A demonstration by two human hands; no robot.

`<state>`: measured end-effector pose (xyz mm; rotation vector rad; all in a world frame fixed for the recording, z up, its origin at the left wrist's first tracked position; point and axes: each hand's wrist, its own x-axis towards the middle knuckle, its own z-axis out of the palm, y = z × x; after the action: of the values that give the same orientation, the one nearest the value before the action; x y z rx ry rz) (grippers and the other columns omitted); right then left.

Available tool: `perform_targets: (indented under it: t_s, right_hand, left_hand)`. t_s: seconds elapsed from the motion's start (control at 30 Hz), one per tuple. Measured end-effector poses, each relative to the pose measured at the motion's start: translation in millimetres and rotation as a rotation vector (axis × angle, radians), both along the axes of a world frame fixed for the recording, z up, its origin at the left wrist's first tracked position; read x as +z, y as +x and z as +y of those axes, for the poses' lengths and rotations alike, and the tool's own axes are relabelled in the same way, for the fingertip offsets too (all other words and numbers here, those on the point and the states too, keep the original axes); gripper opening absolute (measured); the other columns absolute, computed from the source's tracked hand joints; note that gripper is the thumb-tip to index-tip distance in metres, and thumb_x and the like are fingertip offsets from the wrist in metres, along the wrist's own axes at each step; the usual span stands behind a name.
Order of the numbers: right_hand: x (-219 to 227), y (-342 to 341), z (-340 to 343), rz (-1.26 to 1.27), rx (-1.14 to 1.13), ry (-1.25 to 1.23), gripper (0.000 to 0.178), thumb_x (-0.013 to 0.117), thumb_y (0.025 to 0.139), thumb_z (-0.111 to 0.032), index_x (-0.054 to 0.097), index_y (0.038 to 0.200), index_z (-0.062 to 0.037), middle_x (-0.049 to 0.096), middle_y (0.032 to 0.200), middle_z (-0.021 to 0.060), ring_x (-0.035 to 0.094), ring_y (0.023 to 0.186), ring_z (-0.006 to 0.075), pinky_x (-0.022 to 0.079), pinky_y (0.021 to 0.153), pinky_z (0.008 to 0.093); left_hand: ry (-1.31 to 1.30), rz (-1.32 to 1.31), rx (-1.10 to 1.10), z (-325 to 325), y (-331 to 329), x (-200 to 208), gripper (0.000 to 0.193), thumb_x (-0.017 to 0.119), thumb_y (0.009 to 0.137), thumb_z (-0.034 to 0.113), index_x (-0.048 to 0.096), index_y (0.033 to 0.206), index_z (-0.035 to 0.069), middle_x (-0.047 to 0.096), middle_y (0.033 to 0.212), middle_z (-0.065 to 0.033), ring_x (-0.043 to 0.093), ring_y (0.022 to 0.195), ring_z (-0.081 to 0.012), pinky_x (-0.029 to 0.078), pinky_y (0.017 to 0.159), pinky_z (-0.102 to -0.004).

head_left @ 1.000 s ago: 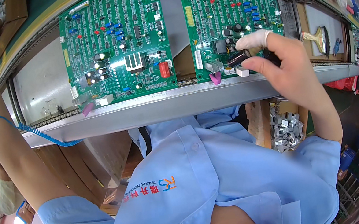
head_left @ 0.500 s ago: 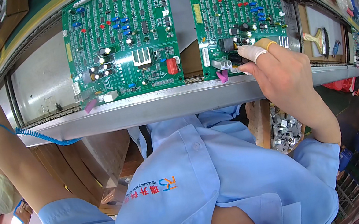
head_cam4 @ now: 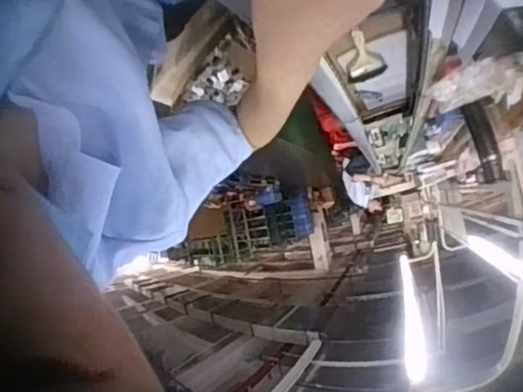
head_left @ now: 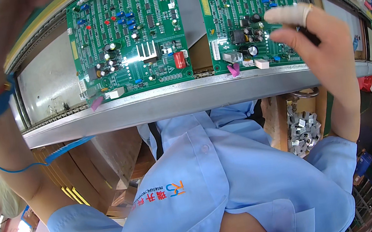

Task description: Assembling electronic components onto printed circuit boards (PCBs) at an industrial workstation.

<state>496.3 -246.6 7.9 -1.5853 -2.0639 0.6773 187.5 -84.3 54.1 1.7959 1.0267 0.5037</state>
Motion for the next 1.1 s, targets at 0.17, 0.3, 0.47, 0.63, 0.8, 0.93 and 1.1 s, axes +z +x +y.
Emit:
perform_targets:
  t_s: [0.17, 0.3, 0.47, 0.63, 0.8, 0.93, 1.1]
  right_hand:
    - [-16, 23, 26, 0.170, -0.036, -0.097, 0.017, 0.066, 0.084, -0.004, 0.069, 0.101, -0.0019, 0.067, 0.091, 0.0025, 0.058, 0.077, 0.0076, 0.046, 0.071, 0.0198]
    - [-18, 29, 41, 0.121, -0.050, -0.167, 0.029, 0.063, 0.088, -0.013, 0.063, 0.113, 0.0003, 0.066, 0.100, 0.0063, 0.061, 0.087, 0.0112, 0.047, 0.079, 0.0220]
    - [-13, 21, 48, 0.402, -0.114, -0.136, 0.010, 0.069, 0.082, -0.004, 0.068, 0.086, 0.0043, 0.068, 0.082, 0.0087, 0.064, 0.074, 0.0113, 0.051, 0.067, 0.0231]
    - [-24, 33, 47, 0.478, -0.098, -0.081, 0.008, 0.068, 0.083, -0.002, 0.067, 0.087, 0.0041, 0.068, 0.082, 0.0086, 0.063, 0.073, 0.0112, 0.051, 0.066, 0.0229]
    - [-18, 31, 45, 0.346, -0.028, 0.071, 0.006, 0.068, 0.082, -0.002, 0.068, 0.084, 0.0039, 0.068, 0.078, 0.0076, 0.061, 0.068, 0.0095, 0.048, 0.061, 0.0220]
    - [-29, 35, 46, 0.321, -0.067, 0.124, 0.009, 0.068, 0.083, -0.004, 0.068, 0.086, 0.0035, 0.067, 0.077, 0.0058, 0.059, 0.068, 0.0076, 0.047, 0.061, 0.0213]
    - [-34, 36, 45, 0.266, -0.051, 0.153, 0.010, 0.064, 0.086, -0.005, 0.066, 0.091, 0.0038, 0.065, 0.081, 0.0051, 0.056, 0.071, 0.0079, 0.046, 0.064, 0.0221]
  left_hand:
    - [-0.226, 0.102, -0.225, -53, 55, -37, 0.030, 0.058, 0.093, 0.023, 0.059, 0.116, 0.003, 0.060, 0.091, -0.0005, 0.057, 0.076, -0.0074, 0.047, 0.065, -0.0207]
    - [-0.655, -0.089, -0.218, -67, 81, -56, 0.036, 0.064, 0.086, 0.008, 0.055, 0.119, 0.000, 0.060, 0.102, -0.0031, 0.059, 0.086, -0.0097, 0.051, 0.075, -0.0231]
    - [-0.590, -0.054, -0.176, -70, 95, -64, 0.034, 0.068, 0.083, 0.005, 0.056, 0.114, 0.000, 0.061, 0.098, -0.0040, 0.059, 0.085, -0.0096, 0.051, 0.074, -0.0228]
    - [-0.496, 0.138, -0.168, -70, 105, -60, 0.026, 0.069, 0.084, 0.012, 0.062, 0.106, 0.000, 0.063, 0.080, -0.0035, 0.059, 0.071, -0.0083, 0.049, 0.063, -0.0228]
    - [-0.220, 0.152, -0.160, -87, 106, -71, 0.018, 0.069, 0.084, 0.015, 0.067, 0.096, 0.001, 0.065, 0.074, -0.0045, 0.060, 0.065, -0.0090, 0.048, 0.059, -0.0255]
    - [-0.024, 0.288, -0.222, -92, 106, -74, 0.020, 0.066, 0.087, 0.008, 0.062, 0.104, -0.002, 0.066, 0.084, -0.0043, 0.057, 0.070, -0.0045, 0.047, 0.061, -0.0203]
    - [0.202, 0.399, -0.245, -102, 109, -75, 0.017, 0.071, 0.083, 0.011, 0.067, 0.097, 0.001, 0.068, 0.081, -0.0032, 0.059, 0.068, -0.0052, 0.048, 0.060, -0.0216]
